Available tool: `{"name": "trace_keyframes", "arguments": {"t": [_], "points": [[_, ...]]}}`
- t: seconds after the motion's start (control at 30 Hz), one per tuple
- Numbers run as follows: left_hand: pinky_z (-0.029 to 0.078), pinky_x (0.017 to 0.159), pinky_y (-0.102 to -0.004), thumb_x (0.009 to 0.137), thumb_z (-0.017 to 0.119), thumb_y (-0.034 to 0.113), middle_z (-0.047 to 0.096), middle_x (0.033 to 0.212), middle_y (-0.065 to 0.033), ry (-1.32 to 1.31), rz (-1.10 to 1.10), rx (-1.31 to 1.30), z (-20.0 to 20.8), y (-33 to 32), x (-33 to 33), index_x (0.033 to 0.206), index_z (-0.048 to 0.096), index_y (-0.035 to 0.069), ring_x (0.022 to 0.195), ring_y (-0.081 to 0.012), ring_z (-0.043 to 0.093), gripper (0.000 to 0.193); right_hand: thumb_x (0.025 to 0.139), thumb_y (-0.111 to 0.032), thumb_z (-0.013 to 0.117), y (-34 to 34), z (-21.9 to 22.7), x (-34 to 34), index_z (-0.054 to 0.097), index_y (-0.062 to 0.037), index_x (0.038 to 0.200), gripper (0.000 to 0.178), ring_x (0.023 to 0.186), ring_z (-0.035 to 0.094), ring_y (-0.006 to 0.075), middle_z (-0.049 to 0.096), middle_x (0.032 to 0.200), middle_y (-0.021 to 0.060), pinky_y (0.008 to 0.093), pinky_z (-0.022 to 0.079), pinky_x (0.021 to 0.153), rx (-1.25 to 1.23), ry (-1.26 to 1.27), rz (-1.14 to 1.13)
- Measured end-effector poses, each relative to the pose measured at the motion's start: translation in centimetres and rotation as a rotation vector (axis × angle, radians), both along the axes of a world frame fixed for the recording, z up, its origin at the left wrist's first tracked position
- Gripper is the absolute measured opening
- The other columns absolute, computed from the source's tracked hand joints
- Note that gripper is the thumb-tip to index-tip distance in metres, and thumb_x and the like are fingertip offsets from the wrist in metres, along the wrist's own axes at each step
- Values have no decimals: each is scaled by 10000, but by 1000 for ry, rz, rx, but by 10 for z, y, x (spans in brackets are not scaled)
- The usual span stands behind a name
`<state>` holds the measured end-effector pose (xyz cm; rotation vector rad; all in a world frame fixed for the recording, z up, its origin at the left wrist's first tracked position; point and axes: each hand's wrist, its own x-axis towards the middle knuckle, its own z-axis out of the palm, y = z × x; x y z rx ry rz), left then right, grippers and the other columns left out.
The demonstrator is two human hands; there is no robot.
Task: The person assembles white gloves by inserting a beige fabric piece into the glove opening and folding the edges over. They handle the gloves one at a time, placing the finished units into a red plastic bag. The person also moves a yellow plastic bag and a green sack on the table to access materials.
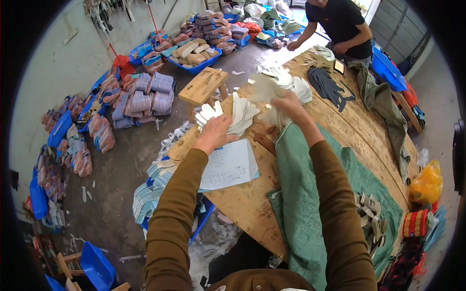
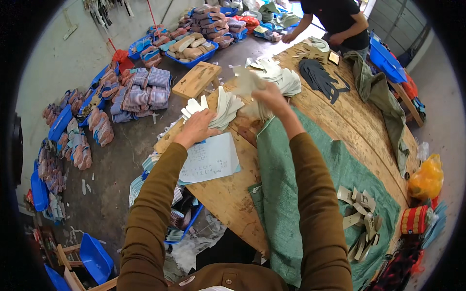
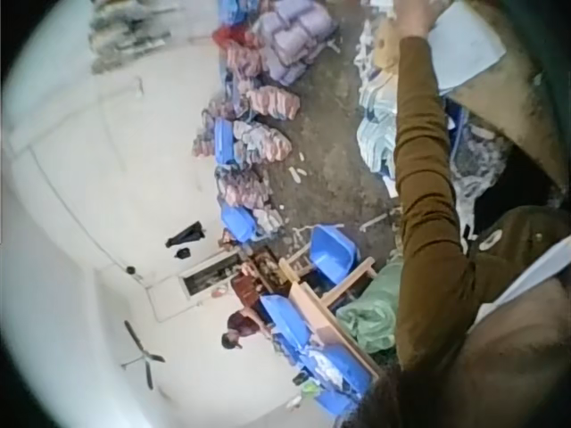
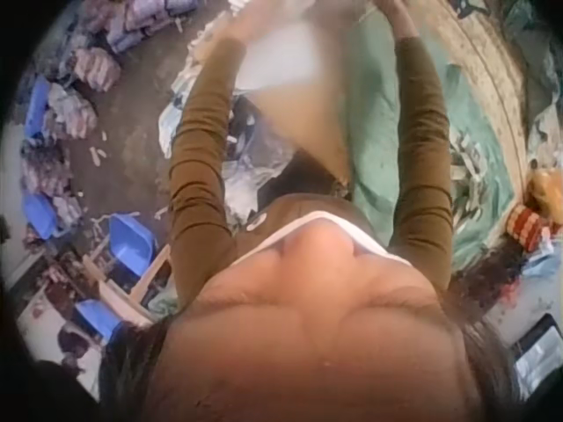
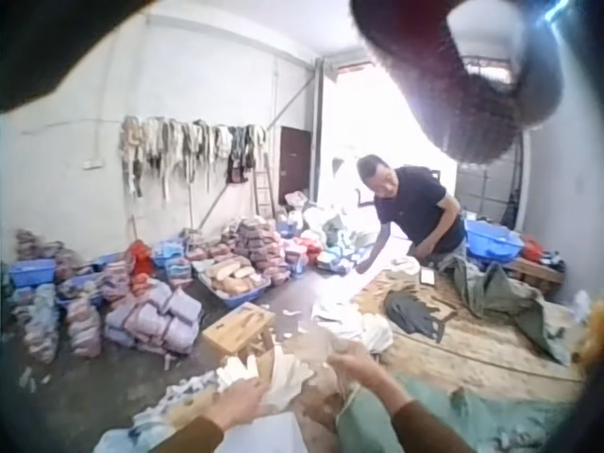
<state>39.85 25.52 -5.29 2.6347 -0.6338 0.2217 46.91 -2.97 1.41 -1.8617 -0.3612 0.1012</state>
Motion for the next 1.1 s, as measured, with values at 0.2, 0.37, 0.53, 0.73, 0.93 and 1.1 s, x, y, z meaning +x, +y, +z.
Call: {"name": "trace_keyframes", "arguments": {"t": [0.2,0.37,0.53,0.73,0.93,1.1], "points": [[406,972,-423,750,718,571,607,1134,-170,18,39,38,12,-3,-4,1213,596,7,1110,-329,558,740,800,-198,689,-18,62,6,632,-22,1041,304,795,602,129,619,901,21,289,491,737,453,-20,-52],[395,990,-444,820,636,601,598,1220,-208,47,96,103,34,-14,-7,1283,551,-6,1155,-338,545,768,781,-199,700,-66,97,-42,611,-12,1093,374,899,595,126,621,974,32,302,487,807,535,33,-26],[366,1056,-477,867,677,354,539,1320,-234,-178,-258,-224,64,-88,-100,1330,488,-28,1268,-420,461,629,787,-221,707,-148,119,-195,631,1,1042,347,840,598,110,640,925,19,296,484,772,218,24,-187],[275,1132,-525,826,714,365,498,1409,-145,64,-698,-199,44,-185,-250,1319,550,80,1352,-371,399,592,769,-151,687,-156,174,-386,631,13,1046,327,819,624,152,670,942,72,306,485,704,-389,-7,-431],[255,1146,-505,860,692,303,489,1434,-103,87,-671,-36,1,-178,-279,1307,570,98,1373,-332,390,508,673,-141,744,-110,11,-504,441,-18,1379,778,960,591,337,576,991,162,430,454,915,-1027,-11,-358],[282,1132,-503,871,677,182,524,1402,-110,106,-641,-86,6,-166,-290,1277,591,76,1341,-339,433,429,737,-283,758,-92,-38,-541,434,-101,1419,776,1212,473,340,486,1201,159,475,343,1075,-939,-165,-482]]}}
